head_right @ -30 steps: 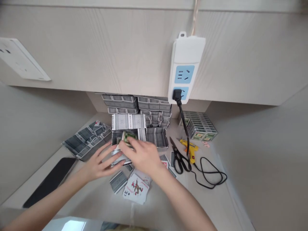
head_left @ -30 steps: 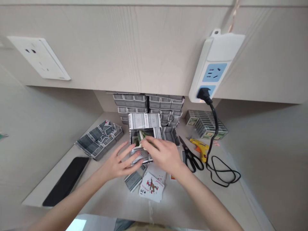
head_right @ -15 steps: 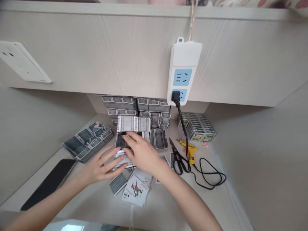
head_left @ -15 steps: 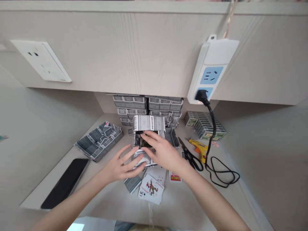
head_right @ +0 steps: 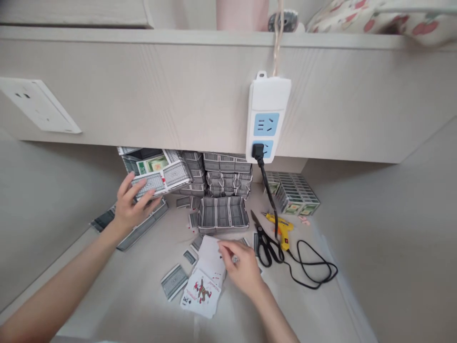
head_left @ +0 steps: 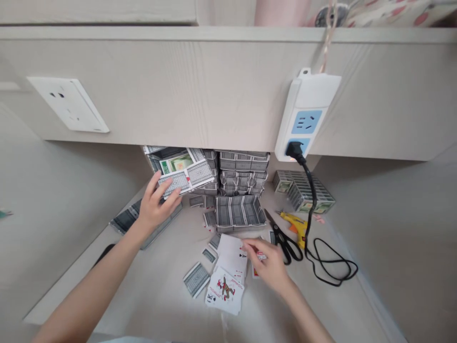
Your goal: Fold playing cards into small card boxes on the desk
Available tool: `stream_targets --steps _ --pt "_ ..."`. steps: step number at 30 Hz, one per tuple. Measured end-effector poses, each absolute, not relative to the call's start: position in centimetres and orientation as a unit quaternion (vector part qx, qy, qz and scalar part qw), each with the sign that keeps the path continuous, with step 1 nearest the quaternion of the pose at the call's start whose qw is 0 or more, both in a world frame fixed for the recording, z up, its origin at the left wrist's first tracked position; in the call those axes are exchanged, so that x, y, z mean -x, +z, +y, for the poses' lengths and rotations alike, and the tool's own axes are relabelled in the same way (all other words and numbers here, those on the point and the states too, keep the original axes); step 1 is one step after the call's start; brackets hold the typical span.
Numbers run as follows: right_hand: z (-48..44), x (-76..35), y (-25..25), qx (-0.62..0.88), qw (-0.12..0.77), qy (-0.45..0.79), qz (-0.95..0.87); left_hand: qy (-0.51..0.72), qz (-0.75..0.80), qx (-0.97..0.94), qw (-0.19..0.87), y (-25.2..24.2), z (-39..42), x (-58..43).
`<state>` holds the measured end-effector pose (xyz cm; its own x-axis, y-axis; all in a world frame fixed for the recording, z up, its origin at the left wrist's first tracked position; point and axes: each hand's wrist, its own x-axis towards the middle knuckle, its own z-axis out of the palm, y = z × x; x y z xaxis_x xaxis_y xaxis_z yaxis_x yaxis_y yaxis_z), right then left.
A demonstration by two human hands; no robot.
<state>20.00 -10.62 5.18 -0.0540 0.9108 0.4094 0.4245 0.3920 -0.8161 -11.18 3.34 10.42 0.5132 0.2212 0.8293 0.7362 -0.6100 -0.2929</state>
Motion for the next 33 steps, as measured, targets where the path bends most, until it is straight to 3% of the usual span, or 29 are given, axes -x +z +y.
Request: stream_targets --steps 8,12,21,27,33 --pt "-12.1 -20.6 -1.6 0.562 0.441 0.335 -0.614 -0.434 -0.267 0.77 0.384 7.7 5.4 11.3" --pt "-11.7 -20.7 -2.1 0.577 0.414 0.341 -0.616 -0.415 -0.213 0.763 0.447 6.9 4.0 11.6" --pt "-11.7 -20.5 -2.3 0.583 0.407 0.315 -0.628 -0.469 -0.244 0.732 0.429 7.2 5.0 11.9" --pt "-11.6 -20.6 -2.0 0.584 0.403 0.312 -0.632 -0.523 -0.303 0.709 0.363 9.0 9.3 10.8" --pt "-11.6 -20.5 -2.0 0.585 0.398 0.304 -0.638 -0.561 -0.416 0.686 0.203 12.7 12.3 7.8"
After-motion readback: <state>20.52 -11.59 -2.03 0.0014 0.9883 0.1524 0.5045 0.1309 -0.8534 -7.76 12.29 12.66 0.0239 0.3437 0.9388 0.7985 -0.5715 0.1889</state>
